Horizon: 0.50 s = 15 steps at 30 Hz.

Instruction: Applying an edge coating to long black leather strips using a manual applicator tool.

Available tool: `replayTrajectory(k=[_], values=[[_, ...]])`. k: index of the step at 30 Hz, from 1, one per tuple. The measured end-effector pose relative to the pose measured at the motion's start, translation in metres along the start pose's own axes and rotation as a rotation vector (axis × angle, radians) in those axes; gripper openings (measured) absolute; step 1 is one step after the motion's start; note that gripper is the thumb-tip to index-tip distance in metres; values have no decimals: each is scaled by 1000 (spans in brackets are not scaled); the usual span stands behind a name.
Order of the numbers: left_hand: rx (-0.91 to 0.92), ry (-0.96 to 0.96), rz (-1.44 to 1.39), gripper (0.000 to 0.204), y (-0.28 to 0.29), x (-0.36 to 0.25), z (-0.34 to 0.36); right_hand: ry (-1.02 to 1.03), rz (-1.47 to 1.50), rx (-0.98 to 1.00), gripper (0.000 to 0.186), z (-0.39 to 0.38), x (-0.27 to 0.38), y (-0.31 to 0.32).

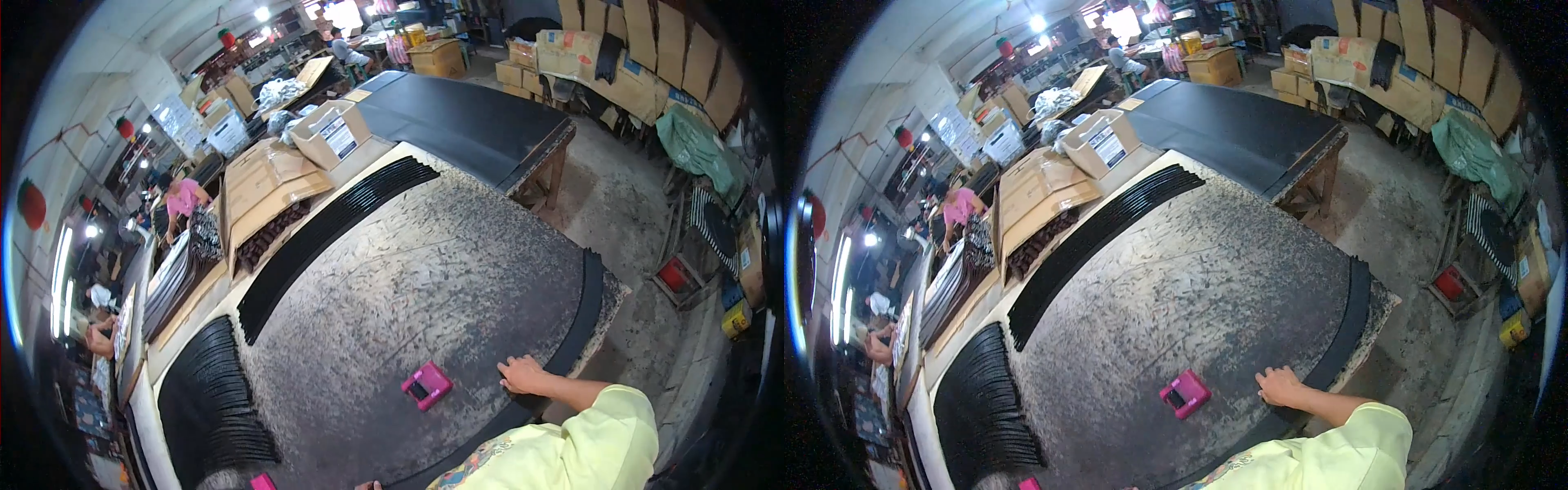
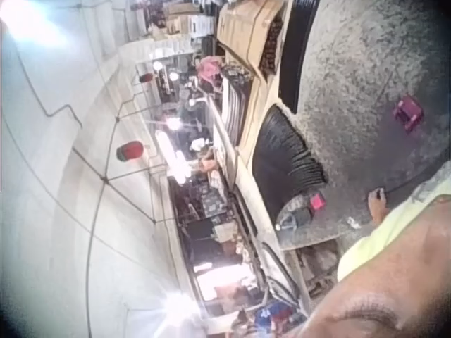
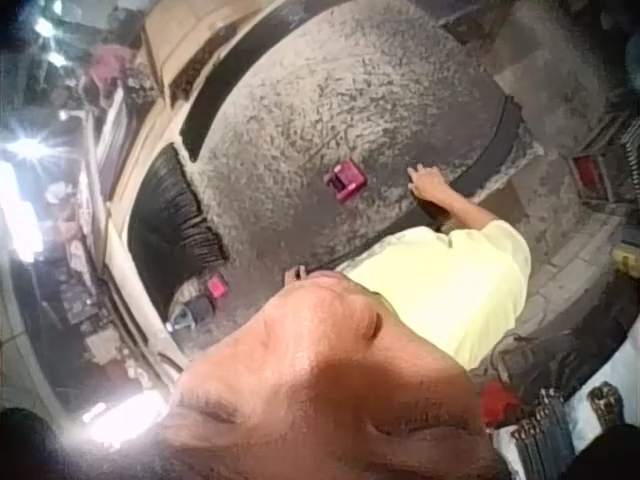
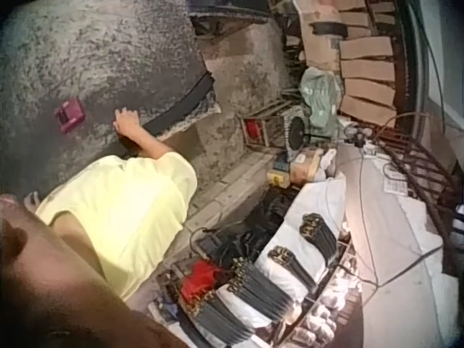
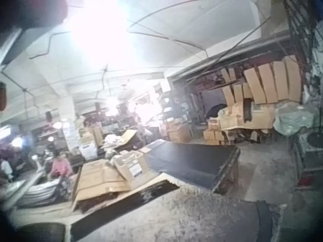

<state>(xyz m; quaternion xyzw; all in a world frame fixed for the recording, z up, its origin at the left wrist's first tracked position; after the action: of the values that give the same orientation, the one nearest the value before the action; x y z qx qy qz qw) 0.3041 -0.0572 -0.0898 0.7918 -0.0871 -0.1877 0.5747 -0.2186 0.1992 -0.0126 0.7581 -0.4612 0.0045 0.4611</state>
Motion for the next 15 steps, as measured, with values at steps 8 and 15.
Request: replayTrajectory(k=[8,15], values=[[-161,-137,127,47,64,-14,-9,175,82,-230,36,-31,-3,-51],[-79,-168,248,57,76,-14,14,226,-121,-303,42,-3,10,-49]])
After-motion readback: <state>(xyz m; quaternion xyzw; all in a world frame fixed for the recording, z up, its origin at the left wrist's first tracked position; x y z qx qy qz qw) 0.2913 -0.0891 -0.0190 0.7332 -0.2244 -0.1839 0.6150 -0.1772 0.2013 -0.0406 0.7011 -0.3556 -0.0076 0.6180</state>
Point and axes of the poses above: each hand's wrist, its own z-axis towards the middle knuckle, its own y-axis out of the back of the hand, x = y × z, the point moved 4 cm from there along z, towards the middle knuckle, and after that the axes turned 14 degrees about z, right-handed, at the moved point
